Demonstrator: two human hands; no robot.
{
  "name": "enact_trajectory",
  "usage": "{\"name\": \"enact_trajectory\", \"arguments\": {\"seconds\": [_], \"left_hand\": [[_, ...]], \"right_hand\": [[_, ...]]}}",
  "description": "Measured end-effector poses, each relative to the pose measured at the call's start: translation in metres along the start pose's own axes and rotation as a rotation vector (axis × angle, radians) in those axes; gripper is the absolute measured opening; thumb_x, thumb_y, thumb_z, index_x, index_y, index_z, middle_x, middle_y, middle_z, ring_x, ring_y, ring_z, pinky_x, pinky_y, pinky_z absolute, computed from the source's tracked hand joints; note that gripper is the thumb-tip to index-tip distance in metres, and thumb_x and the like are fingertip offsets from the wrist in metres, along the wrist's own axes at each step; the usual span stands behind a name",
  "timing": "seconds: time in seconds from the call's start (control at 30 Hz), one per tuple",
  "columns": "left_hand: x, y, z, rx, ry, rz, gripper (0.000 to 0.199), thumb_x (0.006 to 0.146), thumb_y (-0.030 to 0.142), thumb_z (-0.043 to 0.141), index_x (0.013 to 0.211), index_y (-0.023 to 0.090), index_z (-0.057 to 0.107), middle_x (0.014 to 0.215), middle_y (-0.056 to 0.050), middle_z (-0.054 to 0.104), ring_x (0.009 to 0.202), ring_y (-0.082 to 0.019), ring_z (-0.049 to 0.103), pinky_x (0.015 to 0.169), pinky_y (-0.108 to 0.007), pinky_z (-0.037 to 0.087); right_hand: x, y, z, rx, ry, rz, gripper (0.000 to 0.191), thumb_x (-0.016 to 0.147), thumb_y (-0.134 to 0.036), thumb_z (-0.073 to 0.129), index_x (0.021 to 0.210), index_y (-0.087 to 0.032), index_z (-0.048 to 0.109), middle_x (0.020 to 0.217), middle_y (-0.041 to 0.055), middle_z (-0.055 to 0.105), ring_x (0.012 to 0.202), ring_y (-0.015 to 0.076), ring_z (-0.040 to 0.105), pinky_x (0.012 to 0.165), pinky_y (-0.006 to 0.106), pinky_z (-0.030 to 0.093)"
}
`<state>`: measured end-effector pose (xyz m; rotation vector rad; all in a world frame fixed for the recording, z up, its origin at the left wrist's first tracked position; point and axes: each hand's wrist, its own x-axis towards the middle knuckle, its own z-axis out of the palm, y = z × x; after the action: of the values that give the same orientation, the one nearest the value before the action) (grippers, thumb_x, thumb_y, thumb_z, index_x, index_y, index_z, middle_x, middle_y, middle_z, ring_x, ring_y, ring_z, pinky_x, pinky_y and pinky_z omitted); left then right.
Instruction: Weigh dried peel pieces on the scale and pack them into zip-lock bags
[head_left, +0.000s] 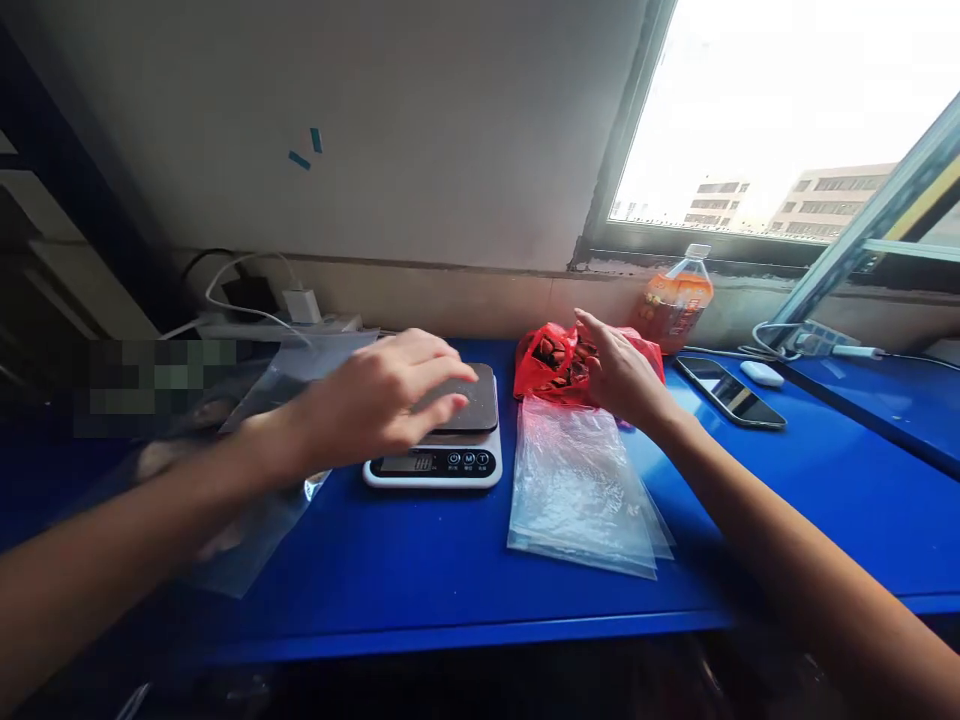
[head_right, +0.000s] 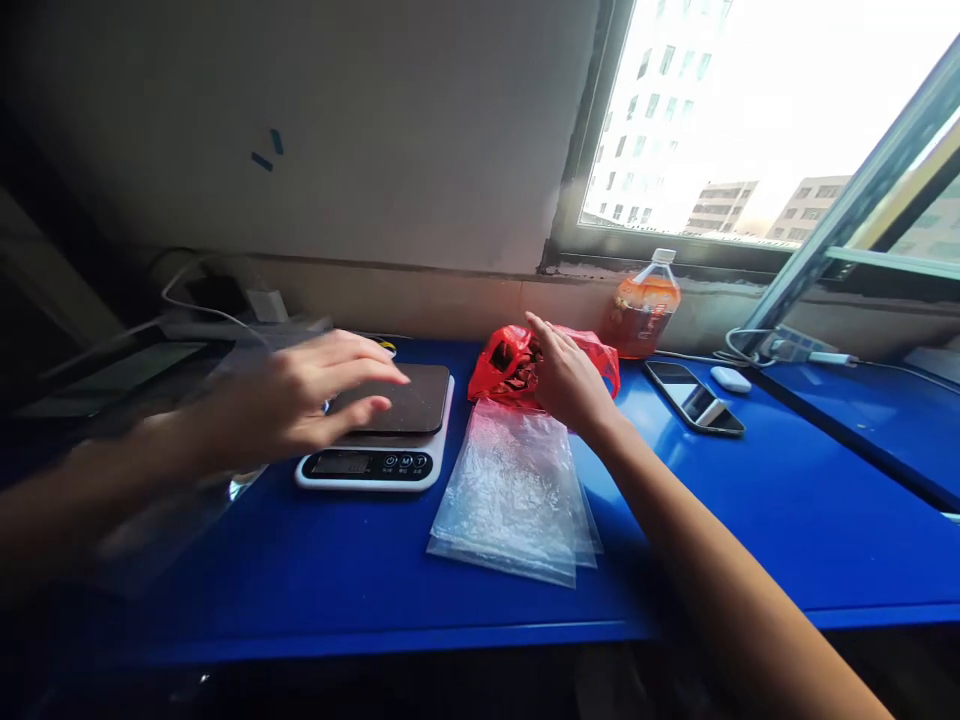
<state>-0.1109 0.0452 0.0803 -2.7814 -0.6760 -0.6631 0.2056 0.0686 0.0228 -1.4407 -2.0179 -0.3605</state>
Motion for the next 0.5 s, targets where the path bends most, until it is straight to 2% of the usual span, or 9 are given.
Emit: {"name": "enact_trajectory", "arguments": {"seconds": [0.03,0.1,0.17,0.27,0.3,0.37,0.43,0.5], "left_hand": [[0.015,0.009,0.005,0.005,-0.024,0.080,0.026,0.095,0.030,0.049,0.108,0.016,0.067,0.109,-0.009,0.068,0.104,-0.024,0.060,0.092,-0.038,0.049],[0.045,0.021,0.019,0.068,-0.106,0.285,0.027,0.096,0.029,0.049,0.113,0.016,0.066,0.112,-0.010,0.067,0.110,-0.024,0.058,0.094,-0.037,0.047],[0.075,0.025,0.036,0.188,-0.164,0.436,0.032,0.096,0.033,0.051,0.124,0.024,0.062,0.129,-0.011,0.060,0.123,-0.027,0.051,0.094,-0.040,0.045],[0.108,0.016,0.056,0.337,-0.247,0.408,0.031,0.092,0.038,0.060,0.121,0.028,0.065,0.146,-0.016,0.045,0.138,-0.033,0.035,0.096,-0.046,0.040],[0.115,0.013,0.059,0.356,-0.269,0.376,0.027,0.092,0.039,0.059,0.115,0.028,0.068,0.148,-0.016,0.042,0.138,-0.034,0.034,0.096,-0.046,0.039],[0.122,0.011,0.061,0.358,-0.277,0.314,0.027,0.093,0.042,0.056,0.110,0.027,0.070,0.142,-0.015,0.048,0.133,-0.033,0.040,0.093,-0.045,0.040],[0.122,0.013,0.061,0.322,-0.233,0.275,0.035,0.092,0.046,0.056,0.118,0.025,0.066,0.130,-0.015,0.058,0.123,-0.032,0.048,0.090,-0.043,0.041],[0.119,0.018,0.063,0.257,-0.188,0.266,0.050,0.086,0.049,0.064,0.128,0.022,0.058,0.122,-0.015,0.063,0.116,-0.032,0.052,0.088,-0.041,0.042]], "right_hand": [[-0.003,0.000,-0.001,0.000,0.035,0.023,0.054,0.082,-0.006,0.040,0.136,-0.010,0.043,0.132,0.0191,0.058,0.122,0.0279,0.055,0.096,0.043,0.045],[-0.005,0.005,0.001,-0.048,0.084,0.100,0.038,0.082,-0.010,0.043,0.118,-0.010,0.054,0.113,0.0191,0.067,0.109,0.0299,0.060,0.088,0.042,0.046],[-0.005,0.015,0.006,-0.133,0.107,0.155,0.021,0.080,-0.014,0.047,0.097,-0.013,0.060,0.095,0.0167,0.069,0.099,0.0309,0.061,0.085,0.041,0.044],[-0.005,0.029,0.012,-0.201,0.082,0.134,0.013,0.080,-0.018,0.051,0.076,-0.016,0.063,0.085,0.0129,0.069,0.094,0.0287,0.059,0.087,0.039,0.041],[-0.005,0.031,0.014,-0.201,0.054,0.117,0.016,0.081,-0.018,0.051,0.073,-0.017,0.064,0.083,0.0116,0.069,0.091,0.0273,0.058,0.087,0.038,0.041],[-0.006,0.033,0.015,-0.191,-0.030,0.101,0.021,0.083,-0.018,0.050,0.071,-0.018,0.067,0.077,0.0090,0.069,0.084,0.0247,0.059,0.086,0.037,0.041],[-0.007,0.030,0.017,-0.171,-0.118,0.089,0.024,0.083,-0.015,0.048,0.073,-0.018,0.070,0.074,0.0080,0.070,0.080,0.0235,0.059,0.085,0.037,0.043],[-0.007,0.025,0.018,-0.131,-0.154,0.059,0.029,0.081,-0.011,0.047,0.092,-0.017,0.074,0.086,0.0089,0.072,0.087,0.0241,0.061,0.087,0.036,0.044]]}}
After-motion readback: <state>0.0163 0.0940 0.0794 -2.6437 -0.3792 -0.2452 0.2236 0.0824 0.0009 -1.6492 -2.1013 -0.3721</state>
